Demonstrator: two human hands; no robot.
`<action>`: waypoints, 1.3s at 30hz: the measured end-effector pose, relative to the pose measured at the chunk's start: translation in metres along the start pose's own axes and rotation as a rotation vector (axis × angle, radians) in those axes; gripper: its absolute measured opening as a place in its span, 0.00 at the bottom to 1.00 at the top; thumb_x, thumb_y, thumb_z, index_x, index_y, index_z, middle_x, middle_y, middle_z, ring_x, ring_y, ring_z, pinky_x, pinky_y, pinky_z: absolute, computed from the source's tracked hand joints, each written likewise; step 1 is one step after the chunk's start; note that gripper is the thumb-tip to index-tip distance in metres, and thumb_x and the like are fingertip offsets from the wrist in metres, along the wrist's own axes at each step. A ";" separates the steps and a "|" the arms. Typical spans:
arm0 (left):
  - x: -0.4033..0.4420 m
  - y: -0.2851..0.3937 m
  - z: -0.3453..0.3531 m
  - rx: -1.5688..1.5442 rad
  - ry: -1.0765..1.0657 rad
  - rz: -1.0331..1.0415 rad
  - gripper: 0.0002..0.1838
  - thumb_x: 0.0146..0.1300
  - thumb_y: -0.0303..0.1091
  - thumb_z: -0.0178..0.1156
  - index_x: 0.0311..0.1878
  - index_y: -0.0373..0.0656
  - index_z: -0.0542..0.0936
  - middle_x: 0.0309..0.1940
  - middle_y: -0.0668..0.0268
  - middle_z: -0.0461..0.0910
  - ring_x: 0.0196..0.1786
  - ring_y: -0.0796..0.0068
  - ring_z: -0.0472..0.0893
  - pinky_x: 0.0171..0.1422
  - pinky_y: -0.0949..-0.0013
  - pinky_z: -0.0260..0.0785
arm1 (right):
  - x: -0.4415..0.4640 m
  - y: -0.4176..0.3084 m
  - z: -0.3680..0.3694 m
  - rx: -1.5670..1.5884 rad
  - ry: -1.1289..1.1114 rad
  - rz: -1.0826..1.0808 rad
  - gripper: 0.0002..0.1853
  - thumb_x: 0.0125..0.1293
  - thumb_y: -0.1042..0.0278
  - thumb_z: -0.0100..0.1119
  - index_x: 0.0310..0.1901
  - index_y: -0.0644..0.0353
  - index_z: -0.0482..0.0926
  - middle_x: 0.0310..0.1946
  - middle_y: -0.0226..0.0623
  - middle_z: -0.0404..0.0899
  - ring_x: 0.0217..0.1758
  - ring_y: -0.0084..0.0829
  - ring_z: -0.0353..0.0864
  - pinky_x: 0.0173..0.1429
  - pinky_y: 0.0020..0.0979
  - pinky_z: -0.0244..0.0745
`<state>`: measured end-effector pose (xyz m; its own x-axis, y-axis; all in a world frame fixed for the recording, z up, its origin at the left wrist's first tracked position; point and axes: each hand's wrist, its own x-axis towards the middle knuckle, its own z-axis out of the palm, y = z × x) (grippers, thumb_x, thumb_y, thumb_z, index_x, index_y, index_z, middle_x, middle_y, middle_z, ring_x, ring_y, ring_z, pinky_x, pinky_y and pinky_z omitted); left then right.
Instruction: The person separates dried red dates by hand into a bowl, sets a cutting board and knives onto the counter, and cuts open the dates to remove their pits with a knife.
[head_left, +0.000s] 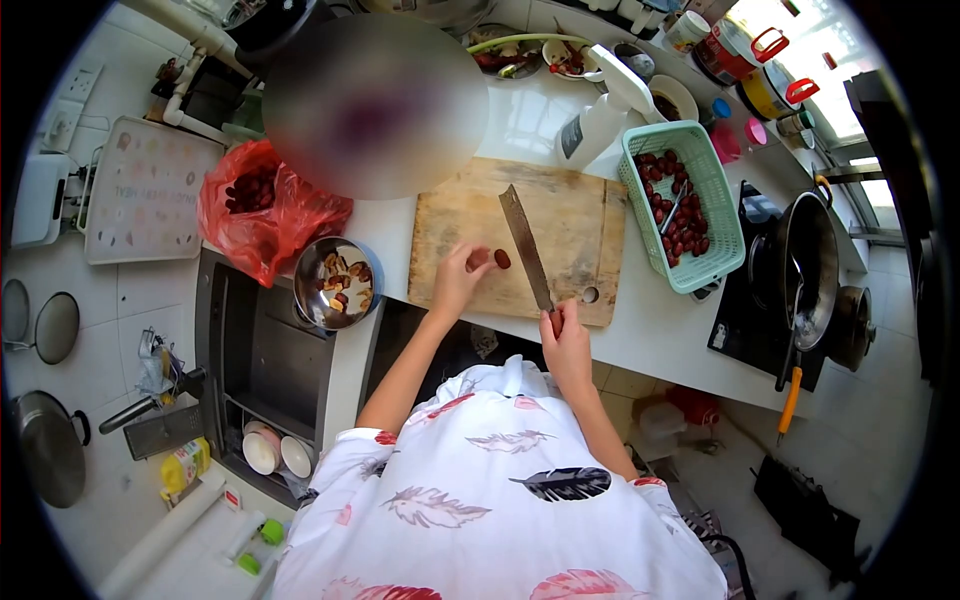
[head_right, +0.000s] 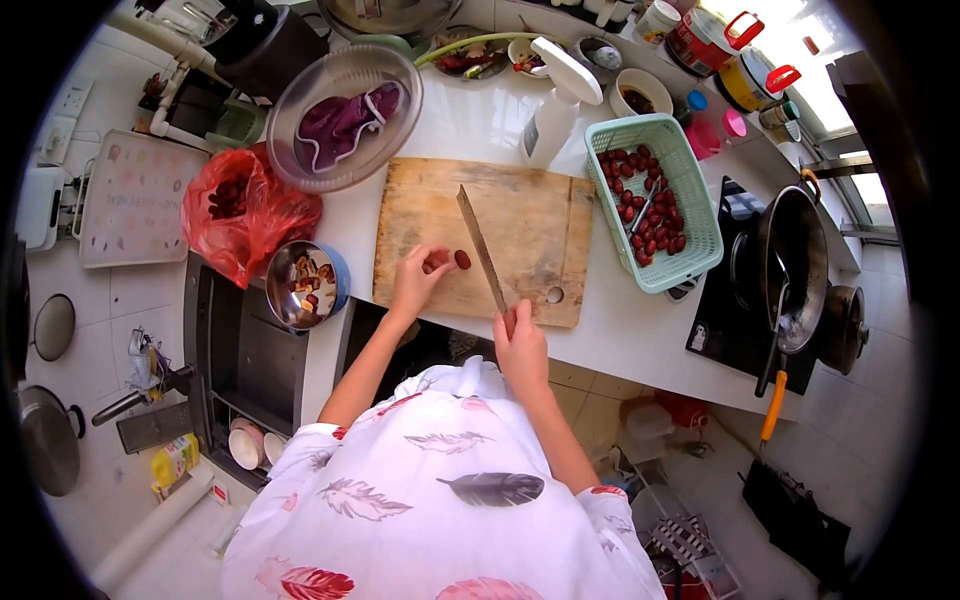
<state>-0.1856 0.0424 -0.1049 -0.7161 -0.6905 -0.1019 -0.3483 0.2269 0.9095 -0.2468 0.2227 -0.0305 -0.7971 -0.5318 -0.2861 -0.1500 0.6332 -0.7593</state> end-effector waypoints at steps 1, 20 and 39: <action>-0.001 -0.003 0.001 0.003 0.011 0.016 0.13 0.48 0.24 0.66 0.39 0.35 0.79 0.29 0.63 0.77 0.27 0.78 0.75 0.32 0.76 0.68 | 0.000 -0.001 0.002 -0.008 -0.001 0.007 0.10 0.62 0.66 0.52 0.35 0.61 0.63 0.22 0.51 0.74 0.28 0.54 0.75 0.29 0.45 0.68; -0.001 -0.002 0.009 -0.008 0.051 -0.069 0.08 0.51 0.25 0.63 0.35 0.33 0.81 0.28 0.59 0.81 0.28 0.76 0.80 0.34 0.75 0.70 | -0.001 -0.011 0.009 -0.088 -0.070 -0.006 0.09 0.61 0.69 0.52 0.33 0.62 0.62 0.21 0.50 0.74 0.27 0.53 0.75 0.29 0.44 0.68; 0.000 0.004 0.007 -0.022 0.035 -0.034 0.08 0.51 0.26 0.63 0.34 0.34 0.81 0.28 0.57 0.81 0.28 0.73 0.80 0.33 0.74 0.70 | -0.004 -0.014 0.014 -0.132 -0.063 -0.022 0.09 0.62 0.68 0.51 0.33 0.61 0.62 0.20 0.51 0.73 0.25 0.54 0.74 0.27 0.46 0.67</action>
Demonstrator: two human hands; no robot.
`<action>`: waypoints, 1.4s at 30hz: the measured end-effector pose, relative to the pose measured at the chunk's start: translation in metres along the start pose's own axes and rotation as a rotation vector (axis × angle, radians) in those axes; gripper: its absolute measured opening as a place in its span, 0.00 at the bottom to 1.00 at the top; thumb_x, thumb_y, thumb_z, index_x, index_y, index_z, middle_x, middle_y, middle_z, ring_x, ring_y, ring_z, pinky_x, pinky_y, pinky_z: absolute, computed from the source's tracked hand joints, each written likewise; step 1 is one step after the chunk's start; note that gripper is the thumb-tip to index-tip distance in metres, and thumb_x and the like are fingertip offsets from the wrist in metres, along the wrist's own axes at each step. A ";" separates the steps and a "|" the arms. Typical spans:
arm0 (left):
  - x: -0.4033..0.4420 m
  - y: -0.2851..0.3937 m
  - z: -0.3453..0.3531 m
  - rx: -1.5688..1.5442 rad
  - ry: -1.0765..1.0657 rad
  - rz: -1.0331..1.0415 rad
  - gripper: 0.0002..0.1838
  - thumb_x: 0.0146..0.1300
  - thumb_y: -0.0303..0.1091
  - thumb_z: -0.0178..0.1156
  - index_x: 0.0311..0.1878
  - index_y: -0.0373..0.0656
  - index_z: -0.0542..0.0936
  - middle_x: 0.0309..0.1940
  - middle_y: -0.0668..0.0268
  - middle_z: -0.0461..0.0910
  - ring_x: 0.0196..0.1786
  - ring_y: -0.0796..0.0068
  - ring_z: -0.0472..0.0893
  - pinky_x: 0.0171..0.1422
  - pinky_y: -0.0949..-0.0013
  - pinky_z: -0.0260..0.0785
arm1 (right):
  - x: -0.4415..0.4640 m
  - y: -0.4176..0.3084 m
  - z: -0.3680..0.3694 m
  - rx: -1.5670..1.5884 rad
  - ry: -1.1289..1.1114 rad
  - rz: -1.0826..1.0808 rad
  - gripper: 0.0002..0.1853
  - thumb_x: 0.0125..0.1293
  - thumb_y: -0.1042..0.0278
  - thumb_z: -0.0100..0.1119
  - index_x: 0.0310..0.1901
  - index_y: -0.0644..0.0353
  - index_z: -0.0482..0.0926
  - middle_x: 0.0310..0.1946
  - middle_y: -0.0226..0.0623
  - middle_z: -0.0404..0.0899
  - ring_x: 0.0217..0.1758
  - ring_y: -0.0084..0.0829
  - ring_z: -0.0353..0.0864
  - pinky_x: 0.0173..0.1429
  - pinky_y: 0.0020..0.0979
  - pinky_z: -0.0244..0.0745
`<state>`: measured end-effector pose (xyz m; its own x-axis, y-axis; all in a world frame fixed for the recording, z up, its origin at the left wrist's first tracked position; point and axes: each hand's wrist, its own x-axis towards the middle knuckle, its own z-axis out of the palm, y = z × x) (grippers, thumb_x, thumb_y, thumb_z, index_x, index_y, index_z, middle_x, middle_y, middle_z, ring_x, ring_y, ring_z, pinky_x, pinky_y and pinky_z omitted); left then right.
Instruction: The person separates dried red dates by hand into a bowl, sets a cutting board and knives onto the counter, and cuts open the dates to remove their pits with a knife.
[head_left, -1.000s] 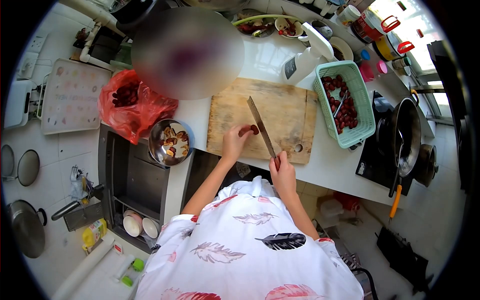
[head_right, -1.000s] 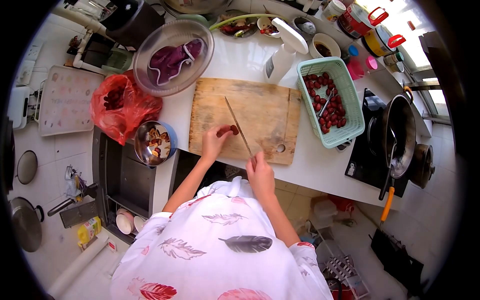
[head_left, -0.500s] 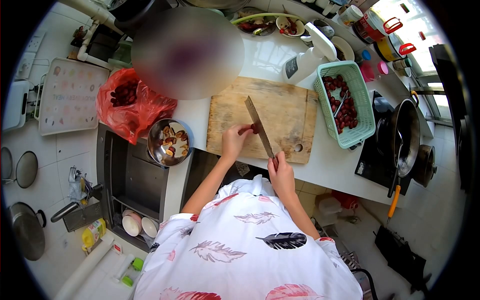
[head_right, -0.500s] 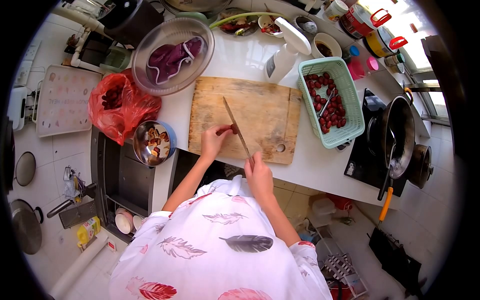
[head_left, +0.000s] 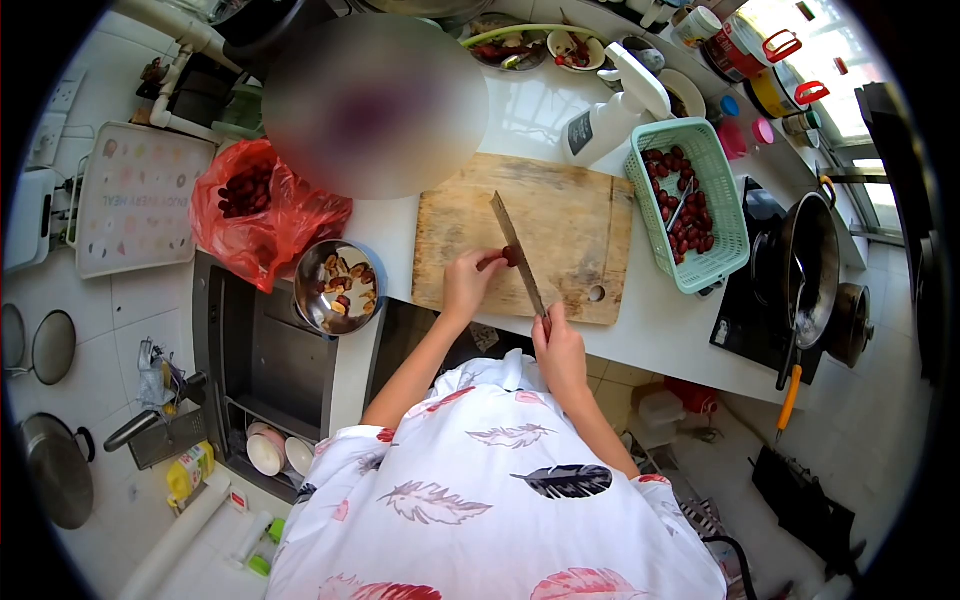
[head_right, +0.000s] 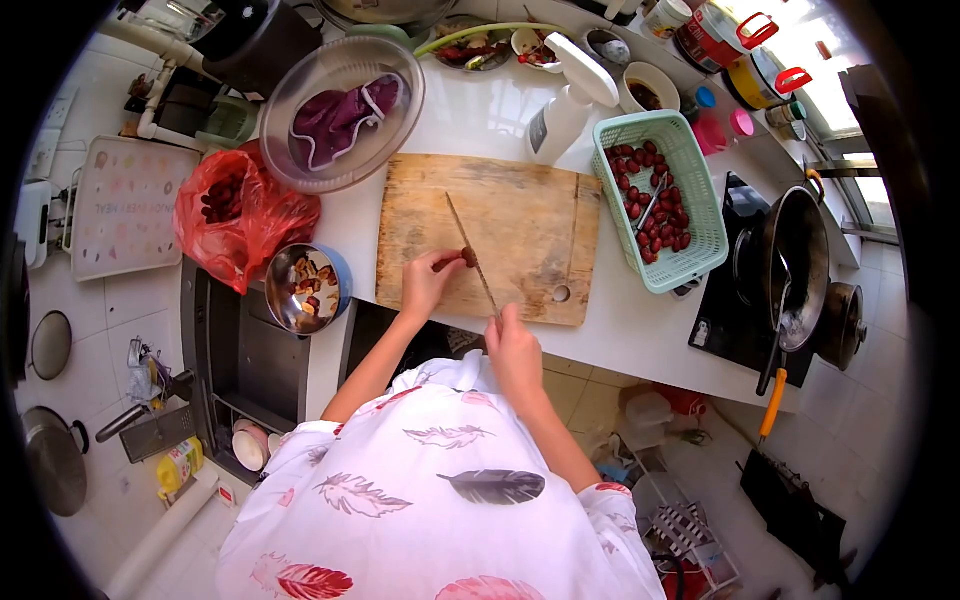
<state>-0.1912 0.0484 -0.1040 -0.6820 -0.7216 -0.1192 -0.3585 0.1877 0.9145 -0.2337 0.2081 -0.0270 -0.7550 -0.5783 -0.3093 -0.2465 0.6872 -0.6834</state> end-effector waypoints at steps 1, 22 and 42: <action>0.000 0.003 0.000 0.035 0.006 -0.008 0.08 0.51 0.26 0.63 0.34 0.33 0.81 0.28 0.57 0.81 0.29 0.73 0.81 0.33 0.74 0.70 | 0.000 0.000 0.001 -0.033 -0.002 -0.003 0.08 0.62 0.68 0.50 0.33 0.61 0.62 0.20 0.52 0.73 0.25 0.54 0.74 0.27 0.46 0.67; 0.005 0.000 0.009 0.047 0.054 -0.149 0.07 0.47 0.27 0.67 0.31 0.35 0.82 0.25 0.59 0.81 0.26 0.76 0.80 0.32 0.75 0.69 | 0.007 0.002 0.000 0.094 -0.041 0.087 0.08 0.62 0.69 0.49 0.33 0.62 0.63 0.19 0.53 0.72 0.25 0.56 0.72 0.28 0.46 0.66; 0.011 0.000 0.003 0.024 -0.042 -0.190 0.06 0.46 0.25 0.67 0.28 0.35 0.81 0.23 0.64 0.77 0.24 0.79 0.76 0.29 0.75 0.67 | 0.030 -0.005 -0.009 0.141 -0.177 0.213 0.09 0.61 0.68 0.47 0.36 0.67 0.67 0.18 0.52 0.73 0.23 0.51 0.74 0.29 0.42 0.68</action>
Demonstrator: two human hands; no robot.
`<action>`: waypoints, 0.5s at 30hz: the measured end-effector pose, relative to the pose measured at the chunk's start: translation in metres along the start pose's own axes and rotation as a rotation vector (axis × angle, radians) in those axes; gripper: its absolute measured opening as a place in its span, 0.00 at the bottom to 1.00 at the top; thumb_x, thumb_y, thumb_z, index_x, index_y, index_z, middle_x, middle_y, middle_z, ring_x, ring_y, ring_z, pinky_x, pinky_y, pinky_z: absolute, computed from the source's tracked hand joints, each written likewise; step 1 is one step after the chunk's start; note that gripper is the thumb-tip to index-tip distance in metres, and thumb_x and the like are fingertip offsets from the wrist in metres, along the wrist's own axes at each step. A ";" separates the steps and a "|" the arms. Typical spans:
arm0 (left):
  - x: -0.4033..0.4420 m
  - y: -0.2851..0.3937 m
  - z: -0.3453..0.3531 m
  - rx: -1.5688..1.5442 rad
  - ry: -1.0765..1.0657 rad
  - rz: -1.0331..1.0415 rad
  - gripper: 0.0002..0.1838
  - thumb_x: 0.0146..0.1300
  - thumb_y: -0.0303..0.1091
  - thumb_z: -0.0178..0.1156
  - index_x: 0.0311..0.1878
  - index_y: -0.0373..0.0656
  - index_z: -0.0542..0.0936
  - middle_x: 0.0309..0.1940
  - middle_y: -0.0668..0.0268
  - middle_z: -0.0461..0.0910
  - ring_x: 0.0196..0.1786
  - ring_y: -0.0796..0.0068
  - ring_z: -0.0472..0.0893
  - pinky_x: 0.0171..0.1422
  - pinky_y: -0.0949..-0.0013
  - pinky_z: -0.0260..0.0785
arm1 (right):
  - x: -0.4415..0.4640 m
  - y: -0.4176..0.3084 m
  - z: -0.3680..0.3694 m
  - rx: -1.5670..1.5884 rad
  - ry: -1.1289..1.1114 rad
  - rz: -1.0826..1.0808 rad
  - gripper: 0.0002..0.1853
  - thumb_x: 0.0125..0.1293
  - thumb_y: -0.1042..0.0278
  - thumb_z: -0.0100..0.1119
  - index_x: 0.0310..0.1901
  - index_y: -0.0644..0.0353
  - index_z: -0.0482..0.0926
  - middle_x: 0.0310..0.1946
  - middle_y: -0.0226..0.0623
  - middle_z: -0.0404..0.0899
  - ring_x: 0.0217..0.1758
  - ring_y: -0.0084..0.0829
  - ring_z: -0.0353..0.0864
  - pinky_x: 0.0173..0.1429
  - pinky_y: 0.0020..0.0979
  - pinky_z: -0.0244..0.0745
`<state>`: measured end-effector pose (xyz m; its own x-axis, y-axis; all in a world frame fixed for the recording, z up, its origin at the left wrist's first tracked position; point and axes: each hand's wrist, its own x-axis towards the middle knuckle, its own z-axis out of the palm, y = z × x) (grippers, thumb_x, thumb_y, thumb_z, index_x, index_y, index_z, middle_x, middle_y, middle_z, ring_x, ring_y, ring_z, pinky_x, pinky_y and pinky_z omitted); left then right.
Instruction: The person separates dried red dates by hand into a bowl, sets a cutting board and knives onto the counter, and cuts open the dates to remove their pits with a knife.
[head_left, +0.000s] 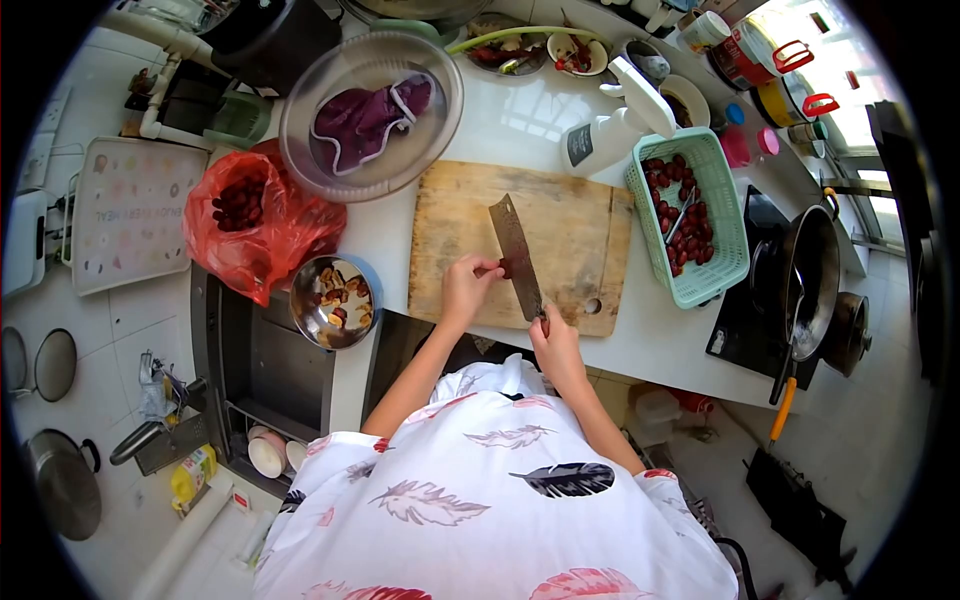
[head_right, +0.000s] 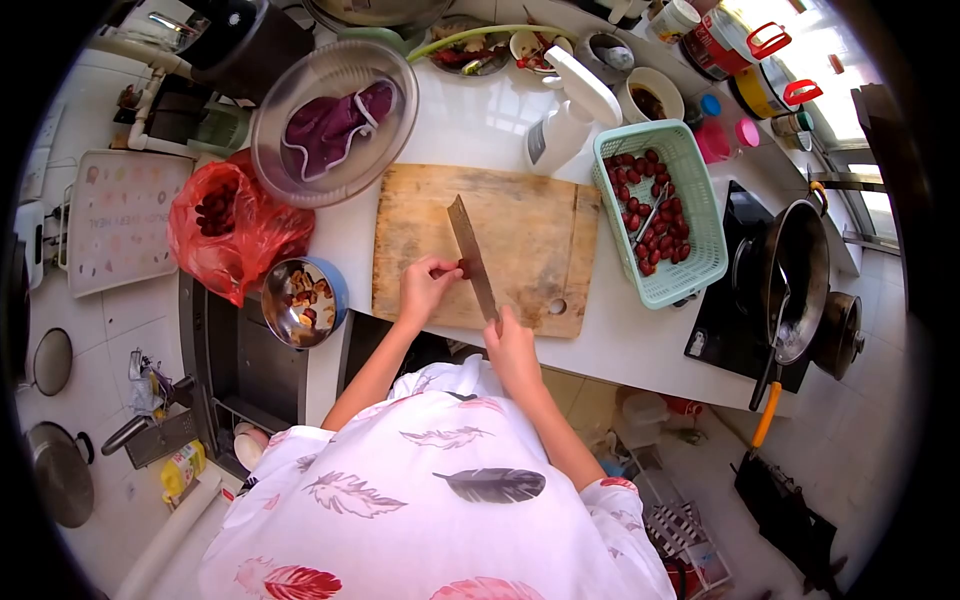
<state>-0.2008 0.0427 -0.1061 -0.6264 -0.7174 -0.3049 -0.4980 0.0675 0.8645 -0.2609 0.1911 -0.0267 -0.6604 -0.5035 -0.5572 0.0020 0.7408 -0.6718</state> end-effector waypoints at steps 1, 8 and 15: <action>0.001 -0.004 0.001 -0.011 -0.003 0.023 0.06 0.46 0.25 0.67 0.29 0.35 0.81 0.23 0.64 0.77 0.24 0.79 0.76 0.29 0.76 0.67 | 0.002 -0.001 0.000 -0.008 -0.014 0.005 0.09 0.61 0.68 0.47 0.36 0.68 0.67 0.18 0.52 0.73 0.23 0.51 0.75 0.30 0.43 0.68; 0.000 -0.005 0.002 -0.008 0.023 0.052 0.06 0.47 0.25 0.67 0.29 0.34 0.81 0.23 0.63 0.78 0.24 0.79 0.76 0.29 0.75 0.67 | 0.004 0.004 0.005 -0.015 0.007 -0.015 0.10 0.60 0.69 0.48 0.35 0.68 0.67 0.19 0.54 0.73 0.26 0.55 0.74 0.31 0.44 0.68; 0.004 -0.009 0.002 -0.039 0.028 0.076 0.07 0.49 0.26 0.66 0.30 0.34 0.81 0.23 0.64 0.78 0.23 0.81 0.73 0.29 0.76 0.65 | 0.012 0.003 0.016 0.026 0.040 -0.069 0.10 0.60 0.69 0.49 0.35 0.69 0.68 0.20 0.55 0.73 0.28 0.55 0.74 0.34 0.45 0.68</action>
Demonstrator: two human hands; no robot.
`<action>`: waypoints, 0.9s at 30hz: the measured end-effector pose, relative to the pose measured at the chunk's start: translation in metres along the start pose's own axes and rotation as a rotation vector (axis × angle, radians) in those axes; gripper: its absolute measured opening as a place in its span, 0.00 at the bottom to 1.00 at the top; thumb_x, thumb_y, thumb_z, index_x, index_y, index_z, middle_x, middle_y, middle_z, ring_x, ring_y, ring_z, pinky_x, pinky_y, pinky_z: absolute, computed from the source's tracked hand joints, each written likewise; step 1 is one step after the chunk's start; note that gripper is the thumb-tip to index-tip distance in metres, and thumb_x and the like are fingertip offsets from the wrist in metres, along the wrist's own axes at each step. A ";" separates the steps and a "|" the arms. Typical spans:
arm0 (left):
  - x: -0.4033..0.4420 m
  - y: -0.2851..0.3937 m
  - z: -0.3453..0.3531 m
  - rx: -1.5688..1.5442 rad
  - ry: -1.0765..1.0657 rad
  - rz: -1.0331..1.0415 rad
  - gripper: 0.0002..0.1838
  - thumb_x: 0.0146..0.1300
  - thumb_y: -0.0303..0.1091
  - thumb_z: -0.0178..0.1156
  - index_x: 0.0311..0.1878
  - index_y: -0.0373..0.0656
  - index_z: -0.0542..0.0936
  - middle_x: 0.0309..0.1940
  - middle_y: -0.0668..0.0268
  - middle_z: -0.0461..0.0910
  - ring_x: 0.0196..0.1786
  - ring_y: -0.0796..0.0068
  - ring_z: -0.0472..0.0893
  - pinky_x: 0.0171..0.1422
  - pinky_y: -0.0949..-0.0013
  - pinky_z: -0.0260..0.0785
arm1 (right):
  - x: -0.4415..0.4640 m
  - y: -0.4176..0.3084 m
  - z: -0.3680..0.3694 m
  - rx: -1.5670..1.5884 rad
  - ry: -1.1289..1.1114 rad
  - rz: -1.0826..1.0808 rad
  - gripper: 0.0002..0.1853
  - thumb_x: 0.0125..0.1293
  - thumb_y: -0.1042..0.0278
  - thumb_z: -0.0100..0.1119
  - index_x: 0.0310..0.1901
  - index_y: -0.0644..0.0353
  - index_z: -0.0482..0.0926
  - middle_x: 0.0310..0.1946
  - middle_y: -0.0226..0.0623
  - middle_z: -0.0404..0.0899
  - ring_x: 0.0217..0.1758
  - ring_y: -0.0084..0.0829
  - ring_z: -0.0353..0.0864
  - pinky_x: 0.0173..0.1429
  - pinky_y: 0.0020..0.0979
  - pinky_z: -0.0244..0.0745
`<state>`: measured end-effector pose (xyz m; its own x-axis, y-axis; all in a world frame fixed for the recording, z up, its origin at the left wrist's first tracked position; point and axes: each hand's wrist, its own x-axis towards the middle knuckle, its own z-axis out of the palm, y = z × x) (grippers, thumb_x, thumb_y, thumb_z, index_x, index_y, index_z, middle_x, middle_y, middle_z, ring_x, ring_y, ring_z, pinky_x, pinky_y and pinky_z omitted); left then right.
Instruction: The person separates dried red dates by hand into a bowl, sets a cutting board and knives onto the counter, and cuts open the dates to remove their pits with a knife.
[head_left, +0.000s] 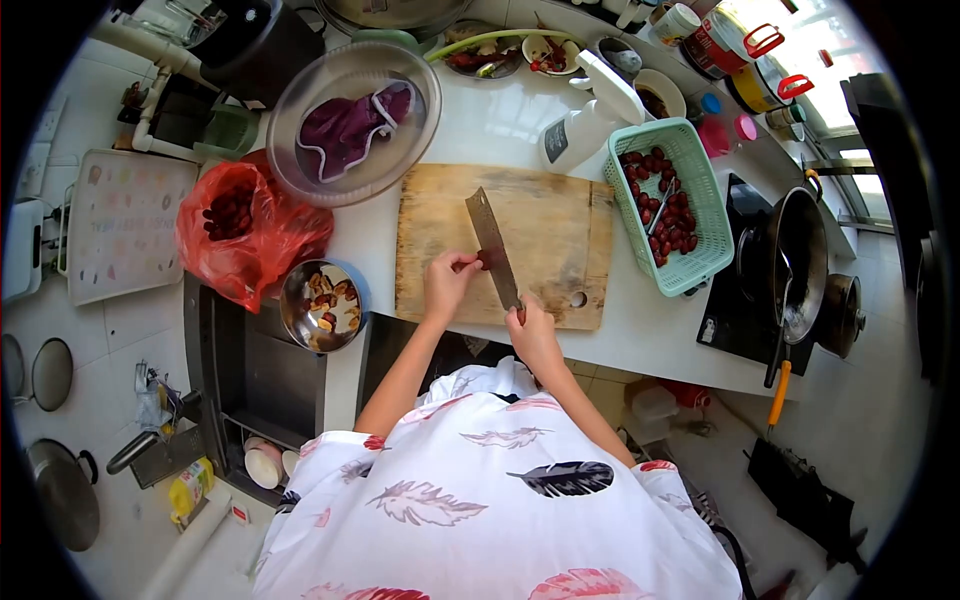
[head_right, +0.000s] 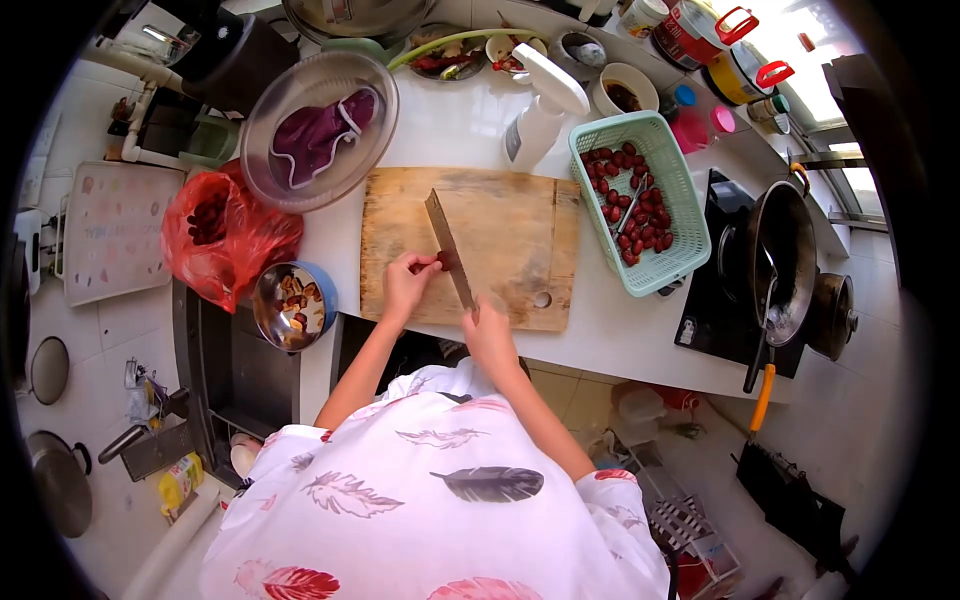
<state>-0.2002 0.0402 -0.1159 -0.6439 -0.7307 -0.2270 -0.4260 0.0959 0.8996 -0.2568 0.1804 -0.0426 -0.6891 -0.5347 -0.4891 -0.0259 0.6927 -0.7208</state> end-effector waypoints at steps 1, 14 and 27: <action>0.001 -0.002 0.000 -0.025 0.036 -0.028 0.07 0.49 0.26 0.66 0.30 0.33 0.80 0.23 0.64 0.78 0.23 0.81 0.73 0.28 0.76 0.65 | 0.001 0.001 0.003 0.020 -0.004 -0.020 0.09 0.60 0.69 0.49 0.34 0.69 0.68 0.20 0.55 0.73 0.28 0.55 0.74 0.34 0.46 0.68; 0.002 0.001 -0.004 0.053 0.025 -0.051 0.08 0.49 0.29 0.67 0.31 0.35 0.82 0.23 0.63 0.79 0.25 0.79 0.76 0.31 0.76 0.67 | -0.007 0.007 0.011 -0.050 0.023 -0.060 0.08 0.57 0.72 0.51 0.35 0.68 0.69 0.23 0.56 0.74 0.30 0.56 0.74 0.35 0.46 0.68; 0.012 -0.003 -0.013 -0.174 -0.157 -0.106 0.15 0.59 0.31 0.59 0.49 0.34 0.75 0.32 0.65 0.81 0.34 0.79 0.78 0.39 0.76 0.71 | 0.002 0.019 0.003 0.106 0.134 -0.067 0.10 0.60 0.67 0.51 0.32 0.67 0.70 0.18 0.53 0.72 0.23 0.51 0.73 0.29 0.38 0.68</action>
<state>-0.1985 0.0220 -0.1165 -0.6980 -0.6150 -0.3669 -0.3899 -0.1035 0.9150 -0.2563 0.1908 -0.0590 -0.7789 -0.5039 -0.3734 -0.0032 0.5986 -0.8010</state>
